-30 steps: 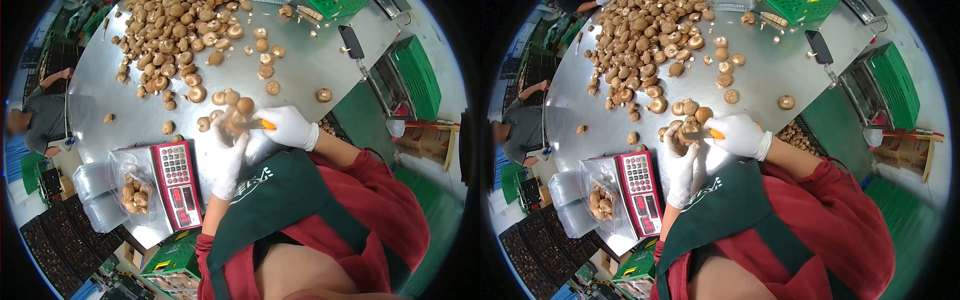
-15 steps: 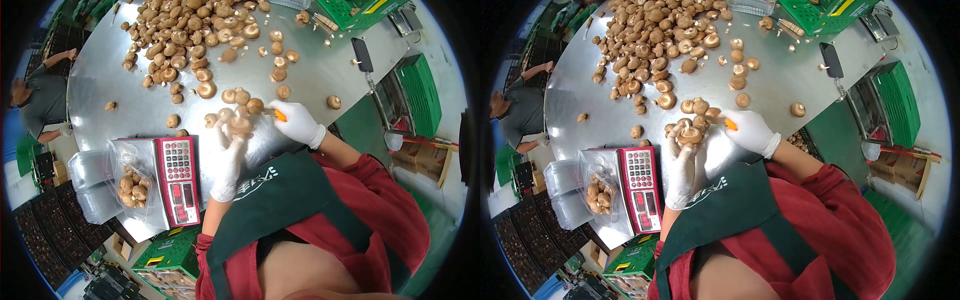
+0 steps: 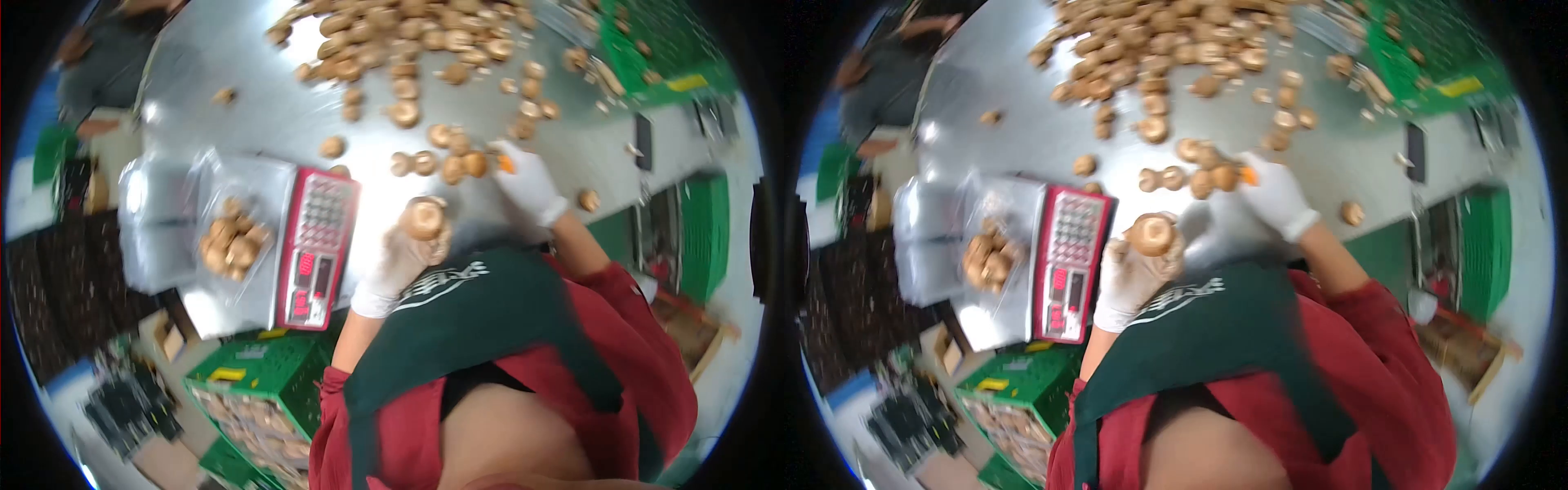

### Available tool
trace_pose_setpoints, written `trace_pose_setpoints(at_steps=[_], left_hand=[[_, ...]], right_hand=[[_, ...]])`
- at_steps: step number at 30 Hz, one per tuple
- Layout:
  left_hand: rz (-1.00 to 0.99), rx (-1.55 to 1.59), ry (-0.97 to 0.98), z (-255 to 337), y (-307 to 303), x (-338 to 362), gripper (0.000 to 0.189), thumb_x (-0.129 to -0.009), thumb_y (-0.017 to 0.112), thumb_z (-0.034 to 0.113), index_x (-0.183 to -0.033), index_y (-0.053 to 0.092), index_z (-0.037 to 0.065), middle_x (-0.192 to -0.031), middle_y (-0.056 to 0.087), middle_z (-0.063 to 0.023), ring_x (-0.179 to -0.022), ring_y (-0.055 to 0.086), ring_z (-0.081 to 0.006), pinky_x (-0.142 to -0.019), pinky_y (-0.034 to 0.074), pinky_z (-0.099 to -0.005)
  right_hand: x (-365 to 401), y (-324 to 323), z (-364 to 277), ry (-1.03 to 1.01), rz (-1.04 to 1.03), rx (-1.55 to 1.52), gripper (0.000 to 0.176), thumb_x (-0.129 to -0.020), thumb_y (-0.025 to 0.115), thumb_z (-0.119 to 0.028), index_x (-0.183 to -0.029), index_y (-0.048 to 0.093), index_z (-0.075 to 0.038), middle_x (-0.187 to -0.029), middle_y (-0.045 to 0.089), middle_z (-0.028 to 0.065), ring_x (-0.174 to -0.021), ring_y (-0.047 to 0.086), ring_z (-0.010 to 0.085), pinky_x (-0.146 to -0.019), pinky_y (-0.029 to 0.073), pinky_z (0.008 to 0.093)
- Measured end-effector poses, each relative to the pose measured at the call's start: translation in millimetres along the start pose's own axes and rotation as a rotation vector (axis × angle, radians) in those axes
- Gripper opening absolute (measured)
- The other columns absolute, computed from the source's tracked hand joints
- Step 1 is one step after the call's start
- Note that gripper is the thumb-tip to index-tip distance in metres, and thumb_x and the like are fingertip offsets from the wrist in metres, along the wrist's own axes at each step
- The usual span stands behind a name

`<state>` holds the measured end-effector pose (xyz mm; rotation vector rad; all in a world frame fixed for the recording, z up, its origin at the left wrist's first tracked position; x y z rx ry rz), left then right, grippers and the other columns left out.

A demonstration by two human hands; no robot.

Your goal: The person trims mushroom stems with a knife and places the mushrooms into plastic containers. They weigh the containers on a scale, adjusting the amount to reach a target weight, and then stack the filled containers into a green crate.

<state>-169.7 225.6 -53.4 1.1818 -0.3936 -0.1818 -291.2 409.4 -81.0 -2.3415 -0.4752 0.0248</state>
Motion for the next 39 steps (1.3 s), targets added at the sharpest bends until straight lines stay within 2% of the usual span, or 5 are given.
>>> trace_pose_setpoints(at_steps=[3, 8, 12, 17, 39], left_hand=[[0.121, -0.401, 0.250, 51, 9, 39, 0.067, -0.087, 0.067, 0.044, -0.130, 0.048, -0.004, -0.111, 0.060, -0.0191, -0.094, 0.060, -0.0256, -0.082, 0.048, -0.0363], [1.184, -1.596, 1.002, 168, 19, 167, 0.050, -0.072, 0.079, 0.007, -0.118, 0.060, 0.002, -0.112, 0.063, -0.0081, -0.092, 0.060, -0.0180, -0.083, 0.049, -0.0319], [1.597, -1.673, 1.135, 194, -3, 242, 0.051, -0.071, 0.082, 0.005, -0.117, 0.060, 0.003, -0.110, 0.064, -0.0071, -0.084, 0.058, -0.0169, -0.077, 0.049, -0.0299], [1.692, -1.927, 0.724, 194, -54, 252, 0.050, -0.084, 0.075, 0.024, -0.126, 0.058, 0.005, -0.133, 0.053, -0.0182, -0.127, 0.047, -0.0338, -0.108, 0.036, -0.0437], [1.505, -1.522, 1.047, 303, -48, 272, 0.046, -0.091, 0.065, 0.025, -0.126, 0.058, -0.004, -0.122, 0.063, -0.0210, -0.112, 0.061, -0.0287, -0.097, 0.046, -0.0371]], right_hand=[[-7, -6, -4, -0.103, -0.031, -0.017, 0.037, -0.081, 0.055, -0.001, -0.118, 0.061, -0.003, -0.098, 0.067, 0.0218, -0.088, 0.068, 0.0346, -0.079, 0.052, 0.0367], [-11, 14, -17, -0.106, -0.117, -0.015, 0.036, -0.084, 0.058, -0.003, -0.120, 0.059, -0.005, -0.098, 0.067, 0.0206, -0.091, 0.068, 0.0324, -0.080, 0.052, 0.0359], [-12, 29, -48, -0.189, -0.227, 0.074, 0.035, -0.083, 0.059, -0.003, -0.118, 0.059, -0.005, -0.103, 0.068, 0.0194, -0.094, 0.068, 0.0334, -0.082, 0.051, 0.0354], [-16, 35, -64, -0.300, -0.233, 0.110, 0.036, -0.082, 0.060, -0.002, -0.118, 0.059, -0.005, -0.103, 0.068, 0.0196, -0.093, 0.068, 0.0336, -0.082, 0.051, 0.0360], [-33, 200, -256, 0.001, -0.982, -0.705, 0.024, -0.096, 0.056, -0.020, -0.107, 0.059, 0.001, -0.096, 0.071, 0.0155, -0.050, 0.044, 0.0035, -0.046, 0.037, 0.0201]])
Point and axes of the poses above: each hand's wrist, its own x-axis away from the middle knuckle, its own y-axis out of the palm, z = x × y, the point moved 7 cm from there along -x, towards the middle knuckle
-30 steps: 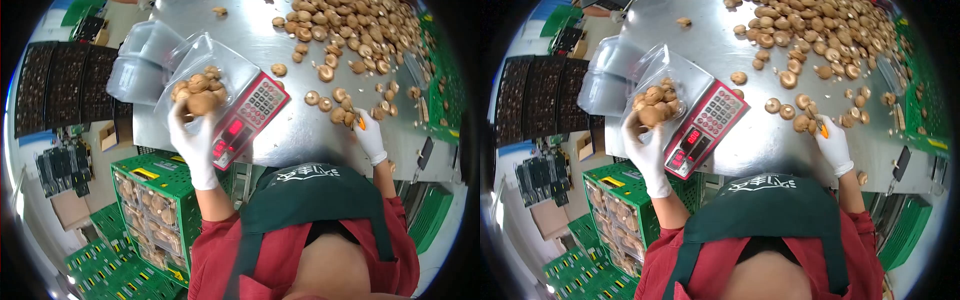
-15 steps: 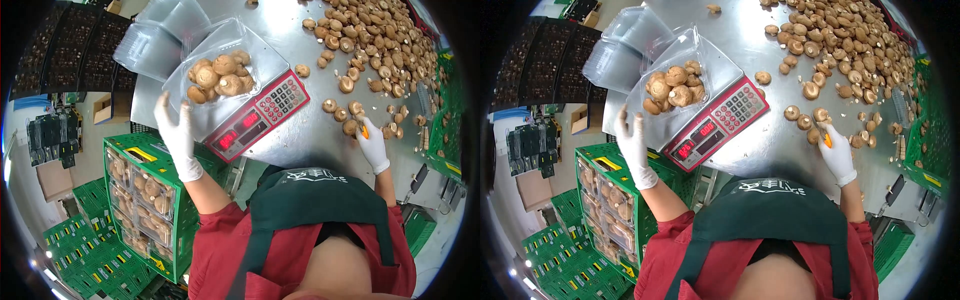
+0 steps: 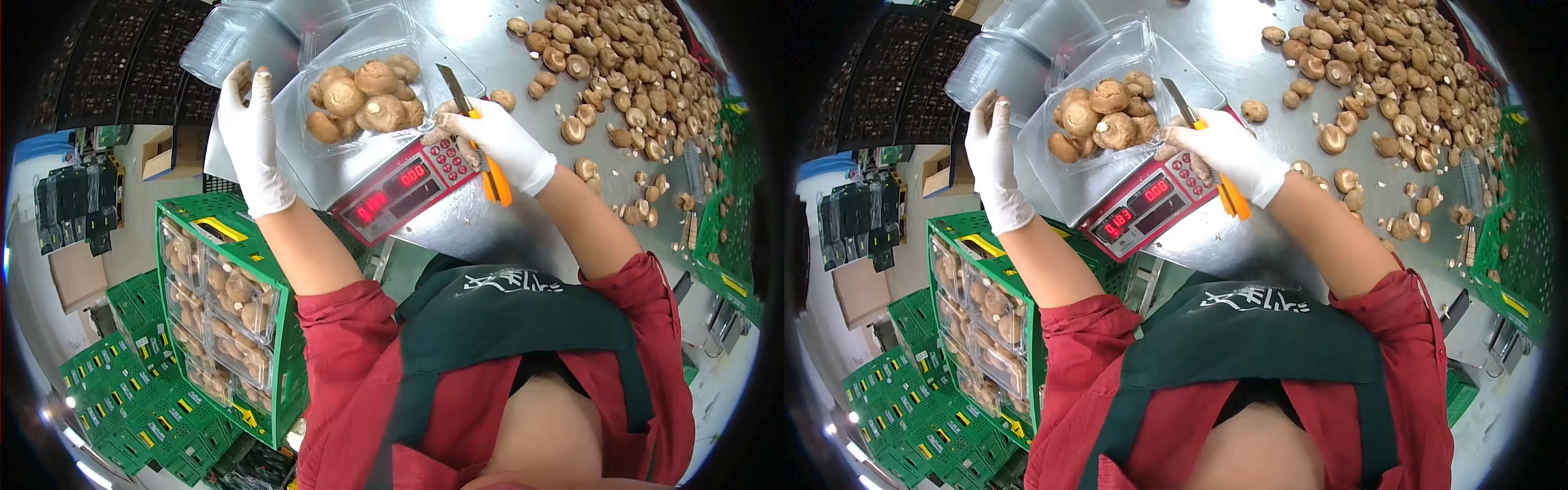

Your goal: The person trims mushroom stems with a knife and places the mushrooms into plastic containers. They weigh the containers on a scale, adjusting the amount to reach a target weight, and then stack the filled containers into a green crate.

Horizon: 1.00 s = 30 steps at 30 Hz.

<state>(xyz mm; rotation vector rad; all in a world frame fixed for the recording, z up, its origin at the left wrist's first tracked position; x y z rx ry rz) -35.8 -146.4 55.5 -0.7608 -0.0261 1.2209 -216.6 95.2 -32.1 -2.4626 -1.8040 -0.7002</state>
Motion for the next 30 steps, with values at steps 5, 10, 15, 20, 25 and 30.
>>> trace_pose_setpoints(at_steps=[5, 10, 15, 20, 25, 30], left_hand=[[-0.235, -0.097, -0.175, -42, 45, -30, 0.045, -0.090, 0.065, 0.031, -0.118, 0.063, -0.005, -0.108, 0.069, -0.0204, -0.097, 0.067, -0.0258, -0.087, 0.051, -0.0356], [-0.420, 0.065, -0.320, -64, 97, -39, 0.055, -0.087, 0.067, 0.026, -0.129, 0.054, -0.007, -0.102, 0.070, -0.0164, -0.091, 0.066, -0.0191, -0.080, 0.051, -0.0297], [-0.245, 0.476, -0.175, 8, 89, -6, 0.056, -0.087, 0.053, 0.001, -0.141, 0.041, -0.005, -0.122, 0.062, -0.0178, -0.113, 0.058, -0.0195, -0.101, 0.042, -0.0318], [-0.264, 0.065, 0.234, 59, 30, 60, 0.040, -0.085, 0.049, 0.003, -0.121, 0.067, 0.007, -0.136, 0.053, -0.0171, -0.129, 0.047, -0.0307, -0.110, 0.035, -0.0397], [-0.173, 0.114, -0.095, 27, 38, 108, 0.044, -0.088, 0.051, 0.002, -0.131, 0.061, 0.011, -0.131, 0.049, -0.0143, -0.119, 0.050, -0.0253, -0.100, 0.042, -0.0342], [-0.399, 0.414, -0.432, 21, 51, 113, 0.066, -0.088, 0.045, -0.001, -0.152, 0.030, 0.009, -0.065, 0.052, -0.0011, -0.054, 0.045, -0.0068, -0.052, 0.041, -0.0207]], right_hand=[[-21, -3, 11, 0.028, 0.039, -0.049, 0.018, -0.091, 0.063, -0.018, -0.095, 0.061, 0.000, -0.082, 0.070, 0.0114, -0.045, 0.047, 0.0065, -0.044, 0.040, 0.0222], [-11, -30, -6, 0.018, 0.058, -0.031, 0.013, -0.091, 0.061, -0.012, -0.093, 0.060, 0.000, -0.074, 0.066, 0.0079, -0.047, 0.047, 0.0065, -0.046, 0.040, 0.0205], [-3, -56, -14, 0.022, 0.077, -0.042, 0.021, -0.095, 0.059, -0.022, -0.095, 0.059, -0.001, -0.077, 0.067, 0.0102, -0.047, 0.047, 0.0054, -0.043, 0.038, 0.0204], [0, -67, -26, 0.100, 0.145, -0.124, 0.043, -0.096, 0.061, -0.030, -0.126, 0.054, 0.000, -0.075, 0.066, 0.0053, -0.048, 0.046, 0.0036, -0.043, 0.036, 0.0195], [-13, -58, -39, -0.076, 0.050, 0.128, 0.046, -0.093, 0.065, -0.018, -0.131, 0.051, 0.001, -0.069, 0.052, -0.0039, -0.049, 0.041, 0.0026, -0.046, 0.035, 0.0199], [-12, -49, -44, -0.052, 0.043, 0.158, 0.045, -0.093, 0.063, -0.014, -0.133, 0.049, 0.002, -0.066, 0.050, -0.0042, -0.049, 0.041, 0.0026, -0.046, 0.035, 0.0201]])
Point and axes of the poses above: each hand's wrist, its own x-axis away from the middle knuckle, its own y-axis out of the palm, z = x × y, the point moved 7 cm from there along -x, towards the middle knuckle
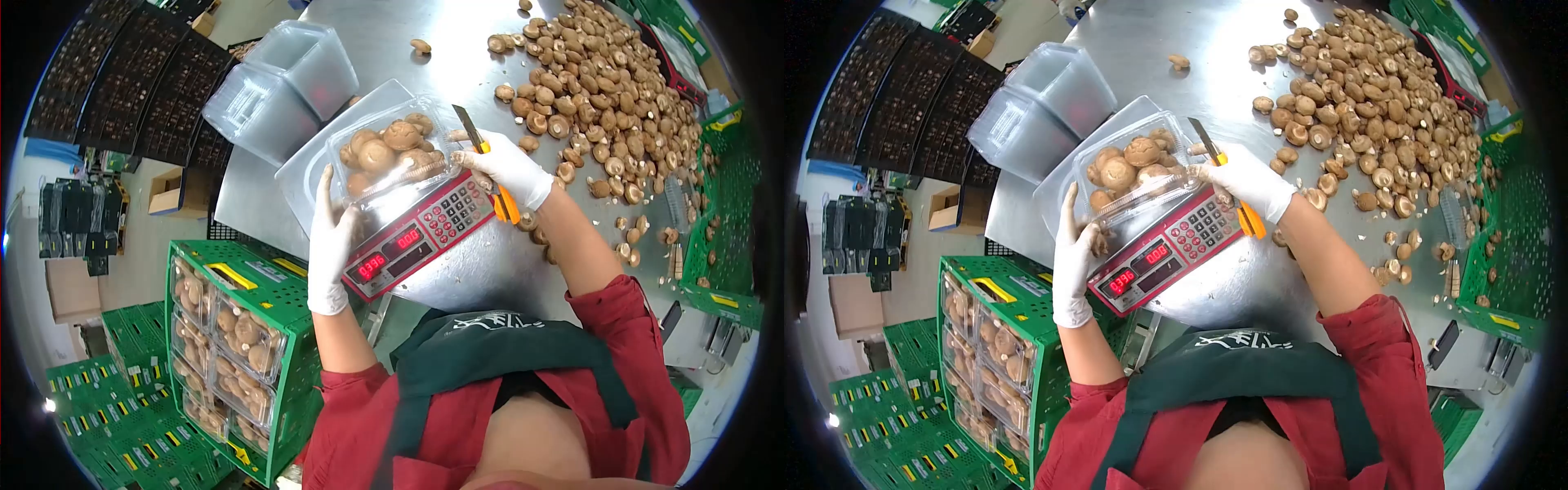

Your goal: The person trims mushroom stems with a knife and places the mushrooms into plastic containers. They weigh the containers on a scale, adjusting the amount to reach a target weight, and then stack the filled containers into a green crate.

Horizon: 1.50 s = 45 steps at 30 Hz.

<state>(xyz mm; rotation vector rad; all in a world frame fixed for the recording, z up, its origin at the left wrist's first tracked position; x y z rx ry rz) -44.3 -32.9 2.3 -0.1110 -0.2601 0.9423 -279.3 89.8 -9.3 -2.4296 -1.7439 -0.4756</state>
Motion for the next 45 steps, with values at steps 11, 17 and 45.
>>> trace_pose_setpoints(at_steps=[11, 17, 45], left_hand=[[0.090, 0.352, 0.037, -19, 10, 36, 0.072, -0.083, 0.048, 0.001, -0.152, 0.029, 0.008, -0.073, 0.059, -0.0038, -0.058, 0.054, -0.0100, -0.057, 0.047, -0.0220], [0.072, 0.335, 0.104, -27, 9, 83, 0.078, -0.082, 0.053, -0.002, -0.152, 0.023, 0.012, -0.083, 0.059, -0.0030, -0.073, 0.057, -0.0096, -0.066, 0.048, -0.0243], [1.282, 0.202, -0.206, -123, -365, 516, 0.028, -0.092, 0.058, 0.021, -0.112, 0.065, 0.002, -0.103, 0.068, -0.0094, -0.094, 0.063, -0.0190, -0.079, 0.053, -0.0327]], right_hand=[[39, 7, 17, -0.073, 0.004, -0.058, 0.044, -0.092, 0.061, -0.006, -0.133, 0.047, -0.001, -0.070, 0.048, -0.0056, -0.048, 0.039, 0.0026, -0.045, 0.033, 0.0200], [66, 8, 29, -0.092, 0.111, 0.002, 0.047, -0.089, 0.059, -0.003, -0.134, 0.045, -0.001, -0.073, 0.047, -0.0060, -0.047, 0.039, 0.0005, -0.041, 0.031, 0.0169], [61, 96, -2, -0.084, -0.265, -0.057, 0.044, -0.095, 0.054, -0.014, -0.134, 0.047, 0.004, -0.088, 0.066, 0.0060, -0.043, 0.036, 0.0016, -0.039, 0.031, 0.0167]])
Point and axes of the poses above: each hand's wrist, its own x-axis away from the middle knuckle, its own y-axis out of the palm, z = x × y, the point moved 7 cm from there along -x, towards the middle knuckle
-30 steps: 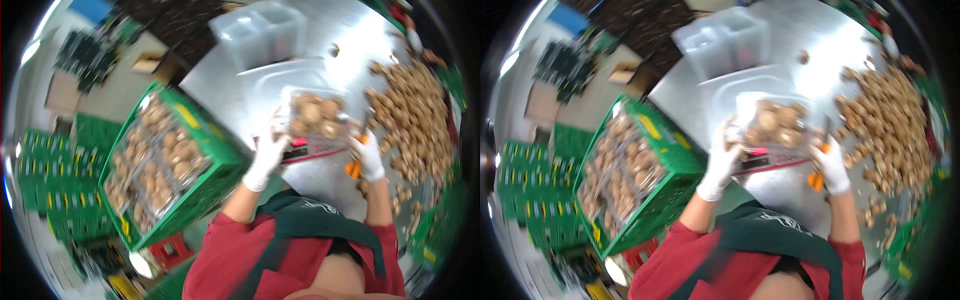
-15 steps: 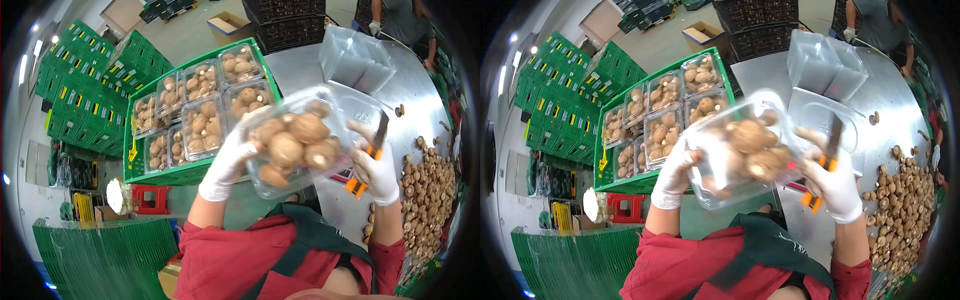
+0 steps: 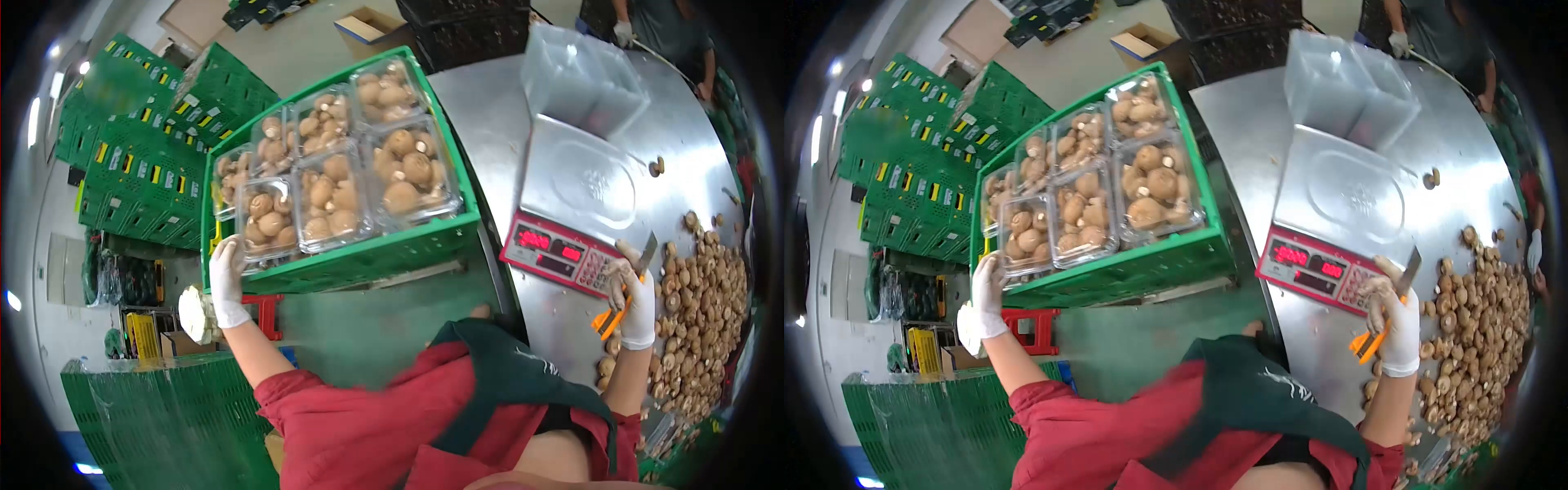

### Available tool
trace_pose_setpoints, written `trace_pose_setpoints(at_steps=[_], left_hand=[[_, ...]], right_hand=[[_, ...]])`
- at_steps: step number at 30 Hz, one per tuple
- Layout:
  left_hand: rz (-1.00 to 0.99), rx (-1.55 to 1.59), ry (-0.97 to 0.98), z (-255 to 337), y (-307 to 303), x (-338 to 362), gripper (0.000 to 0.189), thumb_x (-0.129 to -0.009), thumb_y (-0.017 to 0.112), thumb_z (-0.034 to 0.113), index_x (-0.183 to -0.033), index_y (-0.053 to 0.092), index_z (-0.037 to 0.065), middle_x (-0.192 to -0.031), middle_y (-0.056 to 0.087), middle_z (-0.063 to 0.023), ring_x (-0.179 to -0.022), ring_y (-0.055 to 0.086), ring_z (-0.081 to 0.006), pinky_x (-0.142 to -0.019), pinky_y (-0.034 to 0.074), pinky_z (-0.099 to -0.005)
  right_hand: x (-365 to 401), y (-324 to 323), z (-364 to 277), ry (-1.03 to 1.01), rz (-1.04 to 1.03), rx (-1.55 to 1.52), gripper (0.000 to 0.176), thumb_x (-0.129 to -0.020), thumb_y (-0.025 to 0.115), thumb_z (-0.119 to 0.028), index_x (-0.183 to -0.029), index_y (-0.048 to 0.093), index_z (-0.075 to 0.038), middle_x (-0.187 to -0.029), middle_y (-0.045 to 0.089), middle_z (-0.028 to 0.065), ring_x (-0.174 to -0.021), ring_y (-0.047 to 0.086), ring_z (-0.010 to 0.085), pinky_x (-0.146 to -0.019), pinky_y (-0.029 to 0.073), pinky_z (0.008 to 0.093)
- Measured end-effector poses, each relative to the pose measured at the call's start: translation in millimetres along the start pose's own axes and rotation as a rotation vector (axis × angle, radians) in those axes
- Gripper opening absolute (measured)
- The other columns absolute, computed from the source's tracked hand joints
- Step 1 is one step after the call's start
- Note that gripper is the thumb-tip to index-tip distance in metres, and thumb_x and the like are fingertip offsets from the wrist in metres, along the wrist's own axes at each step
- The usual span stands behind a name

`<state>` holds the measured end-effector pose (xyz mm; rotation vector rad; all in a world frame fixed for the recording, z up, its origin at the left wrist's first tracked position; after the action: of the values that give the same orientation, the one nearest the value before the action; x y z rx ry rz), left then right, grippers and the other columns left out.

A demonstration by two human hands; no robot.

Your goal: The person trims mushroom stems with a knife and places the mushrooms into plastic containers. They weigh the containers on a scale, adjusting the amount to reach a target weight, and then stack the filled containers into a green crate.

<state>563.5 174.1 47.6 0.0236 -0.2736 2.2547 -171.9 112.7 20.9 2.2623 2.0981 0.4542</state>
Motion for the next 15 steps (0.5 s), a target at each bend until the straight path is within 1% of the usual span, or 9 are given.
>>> trace_pose_setpoints(at_steps=[2, 3, 5, 7, 8, 10, 12, 14, 15], left_hand=[[-0.027, -0.789, 0.159, 22, 11, -18, 0.025, -0.091, 0.057, 0.016, -0.101, 0.070, -0.003, -0.087, 0.069, -0.0083, -0.081, 0.063, -0.0150, -0.072, 0.050, -0.0280], [0.019, -0.877, 0.223, 42, 36, -8, 0.029, -0.089, 0.057, 0.021, -0.098, 0.071, -0.004, -0.081, 0.071, -0.0122, -0.074, 0.066, -0.0176, -0.069, 0.050, -0.0281], [0.108, -1.399, 0.226, 58, 61, -19, 0.035, -0.086, 0.062, 0.029, -0.105, 0.069, 0.000, -0.095, 0.071, -0.0183, -0.081, 0.068, -0.0296, -0.074, 0.053, -0.0378], [0.321, -1.790, 0.349, 117, 147, 1, 0.039, -0.087, 0.062, 0.028, -0.118, 0.063, 0.005, -0.108, 0.068, -0.0165, -0.091, 0.066, -0.0375, -0.080, 0.053, -0.0444], [0.311, -1.580, 0.701, 141, 193, 5, 0.038, -0.088, 0.061, 0.024, -0.121, 0.061, 0.007, -0.112, 0.065, -0.0152, -0.099, 0.064, -0.0366, -0.085, 0.052, -0.0417], [-0.050, -1.062, 1.040, 182, 312, 27, 0.035, -0.087, 0.062, 0.016, -0.120, 0.061, 0.005, -0.115, 0.064, -0.0150, -0.106, 0.061, -0.0351, -0.089, 0.050, -0.0409], [-0.477, -0.702, 1.241, 214, 440, 72, 0.036, -0.086, 0.064, 0.012, -0.121, 0.060, 0.005, -0.115, 0.063, -0.0160, -0.107, 0.060, -0.0342, -0.092, 0.048, -0.0412], [-0.627, -0.612, 1.530, 224, 553, 115, 0.037, -0.085, 0.065, 0.011, -0.121, 0.060, 0.005, -0.115, 0.063, -0.0167, -0.107, 0.059, -0.0348, -0.092, 0.048, -0.0413], [-0.693, -0.617, 1.503, 224, 603, 121, 0.037, -0.085, 0.065, 0.013, -0.120, 0.060, 0.004, -0.114, 0.063, -0.0173, -0.109, 0.059, -0.0356, -0.093, 0.047, -0.0412]], right_hand=[[33, -47, 18, 0.031, 0.166, -0.010, 0.044, -0.095, 0.054, -0.016, -0.134, 0.048, 0.004, -0.089, 0.065, 0.0047, -0.044, 0.036, 0.0017, -0.039, 0.029, 0.0169], [49, -68, 26, 0.050, 0.240, -0.013, 0.044, -0.095, 0.055, -0.016, -0.134, 0.048, 0.004, -0.089, 0.065, 0.0041, -0.045, 0.036, 0.0018, -0.039, 0.029, 0.0169], [83, -114, 49, 0.055, 0.378, -0.058, 0.046, -0.094, 0.055, -0.016, -0.134, 0.046, 0.006, -0.089, 0.065, 0.0043, -0.044, 0.037, 0.0022, -0.038, 0.029, 0.0174], [114, -148, 67, 0.038, 0.436, -0.102, 0.046, -0.094, 0.055, -0.015, -0.133, 0.046, 0.007, -0.089, 0.065, 0.0057, -0.044, 0.037, 0.0024, -0.038, 0.030, 0.0174], [133, -161, 71, 0.022, 0.480, -0.124, 0.046, -0.094, 0.055, -0.015, -0.133, 0.045, 0.008, -0.089, 0.065, 0.0064, -0.044, 0.037, 0.0025, -0.038, 0.030, 0.0173], [153, -164, 69, 0.012, 0.589, -0.160, 0.042, -0.096, 0.053, -0.013, -0.131, 0.046, 0.009, -0.088, 0.066, 0.0103, -0.045, 0.039, 0.0030, -0.038, 0.032, 0.0174], [162, -164, 68, 0.027, 0.613, -0.163, 0.041, -0.097, 0.052, -0.013, -0.131, 0.046, 0.009, -0.088, 0.067, 0.0110, -0.044, 0.039, 0.0032, -0.038, 0.032, 0.0176], [168, -165, 72, 0.044, 0.619, -0.148, 0.038, -0.098, 0.051, -0.013, -0.130, 0.048, 0.006, -0.087, 0.067, 0.0100, -0.044, 0.040, 0.0029, -0.039, 0.033, 0.0179], [170, -163, 74, 0.056, 0.612, -0.169, 0.037, -0.097, 0.051, -0.012, -0.129, 0.049, 0.006, -0.086, 0.067, 0.0099, -0.045, 0.042, 0.0029, -0.040, 0.033, 0.0182]])
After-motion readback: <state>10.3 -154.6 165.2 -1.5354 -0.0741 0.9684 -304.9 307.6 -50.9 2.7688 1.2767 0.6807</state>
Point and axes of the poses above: each hand's wrist, its own x-axis away from the middle knuckle, its own y-axis out of the palm, z = x × y, the point moved 7 cm from there along -x, towards the middle knuckle
